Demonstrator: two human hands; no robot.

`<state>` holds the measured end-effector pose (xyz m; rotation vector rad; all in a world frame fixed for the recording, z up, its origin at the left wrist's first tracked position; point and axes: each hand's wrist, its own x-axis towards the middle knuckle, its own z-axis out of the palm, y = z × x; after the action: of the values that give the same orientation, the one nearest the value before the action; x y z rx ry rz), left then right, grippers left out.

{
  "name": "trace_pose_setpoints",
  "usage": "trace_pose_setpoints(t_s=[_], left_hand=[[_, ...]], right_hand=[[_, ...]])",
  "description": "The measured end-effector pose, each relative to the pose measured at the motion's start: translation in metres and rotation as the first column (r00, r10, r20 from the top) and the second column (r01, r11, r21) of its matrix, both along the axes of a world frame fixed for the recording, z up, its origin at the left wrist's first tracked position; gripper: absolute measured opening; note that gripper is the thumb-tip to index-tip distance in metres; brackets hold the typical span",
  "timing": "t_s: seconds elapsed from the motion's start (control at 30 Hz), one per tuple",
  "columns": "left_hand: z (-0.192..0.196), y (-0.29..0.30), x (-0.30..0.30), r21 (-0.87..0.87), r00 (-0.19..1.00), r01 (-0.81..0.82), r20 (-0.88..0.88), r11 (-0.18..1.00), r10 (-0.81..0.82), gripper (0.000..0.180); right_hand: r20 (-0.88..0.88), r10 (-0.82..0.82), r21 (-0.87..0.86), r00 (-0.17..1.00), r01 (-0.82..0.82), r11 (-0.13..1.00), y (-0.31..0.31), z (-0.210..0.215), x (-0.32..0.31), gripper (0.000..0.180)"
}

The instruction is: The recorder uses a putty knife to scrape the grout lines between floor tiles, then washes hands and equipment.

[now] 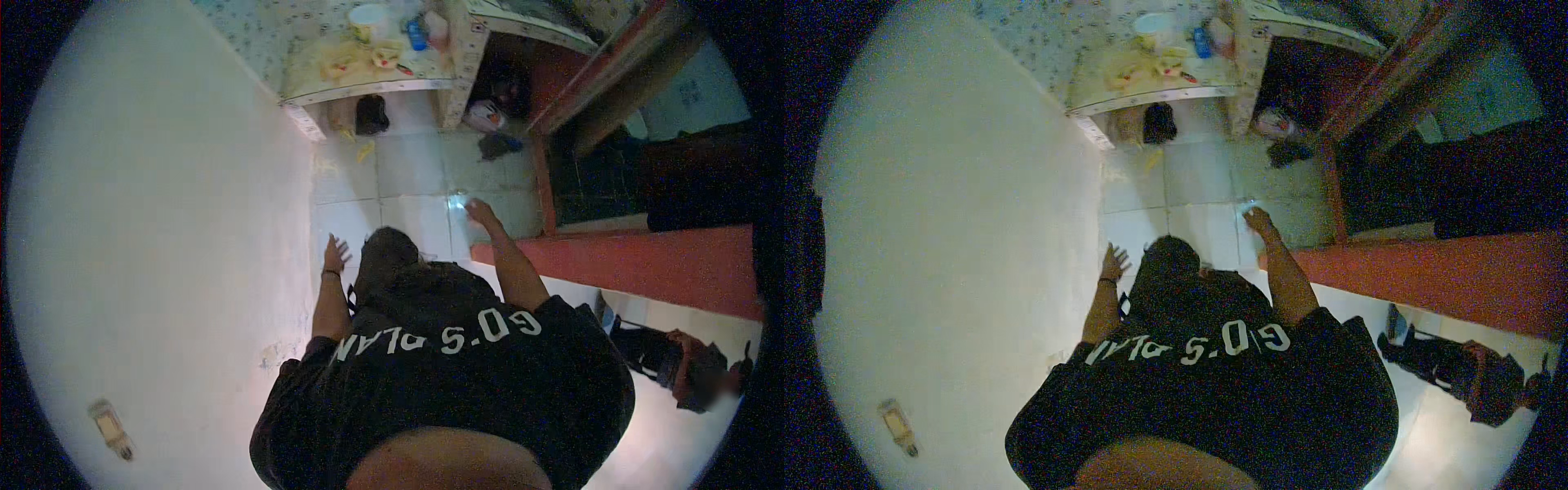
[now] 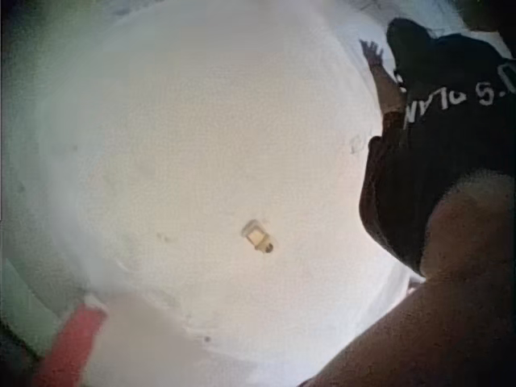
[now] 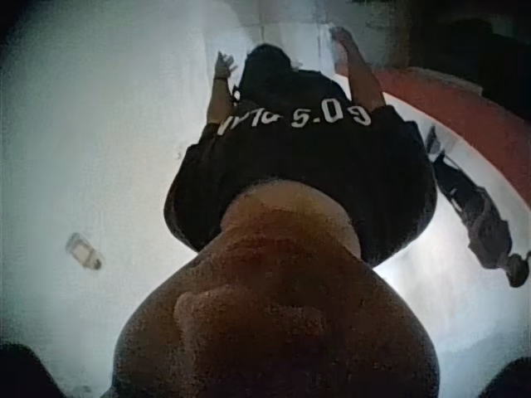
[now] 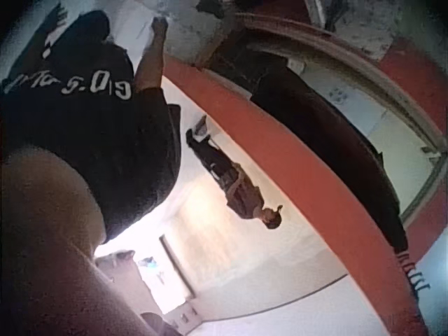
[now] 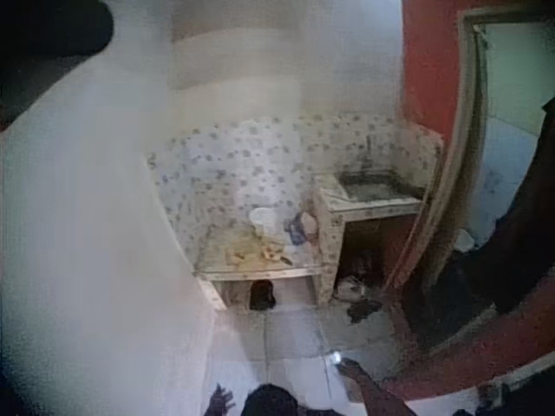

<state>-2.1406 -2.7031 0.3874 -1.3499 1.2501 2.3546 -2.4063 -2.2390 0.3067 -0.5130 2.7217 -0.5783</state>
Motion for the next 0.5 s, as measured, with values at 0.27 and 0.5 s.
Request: trace_pose_setpoints(t_s=[0.27, 0.5], left_hand=[[0.016, -0.029, -0.146, -0.133, 1.0, -0.003, 0.01, 0.991, 0.005, 0.084], [0.015, 0.005, -0.098, -0.389, 0.803, 0.555, 0.482, 0.735, -0.351, 0.075]], right_hand=[[0.225, 0.538, 0.335, 0.812, -0.583, 0.74, -0.036, 0.074, -0.098, 0.034], [0.248, 0.9, 0.142, 0.358, -0.933, 0.332, -0.13, 0.144, -0.11, 0.03]])
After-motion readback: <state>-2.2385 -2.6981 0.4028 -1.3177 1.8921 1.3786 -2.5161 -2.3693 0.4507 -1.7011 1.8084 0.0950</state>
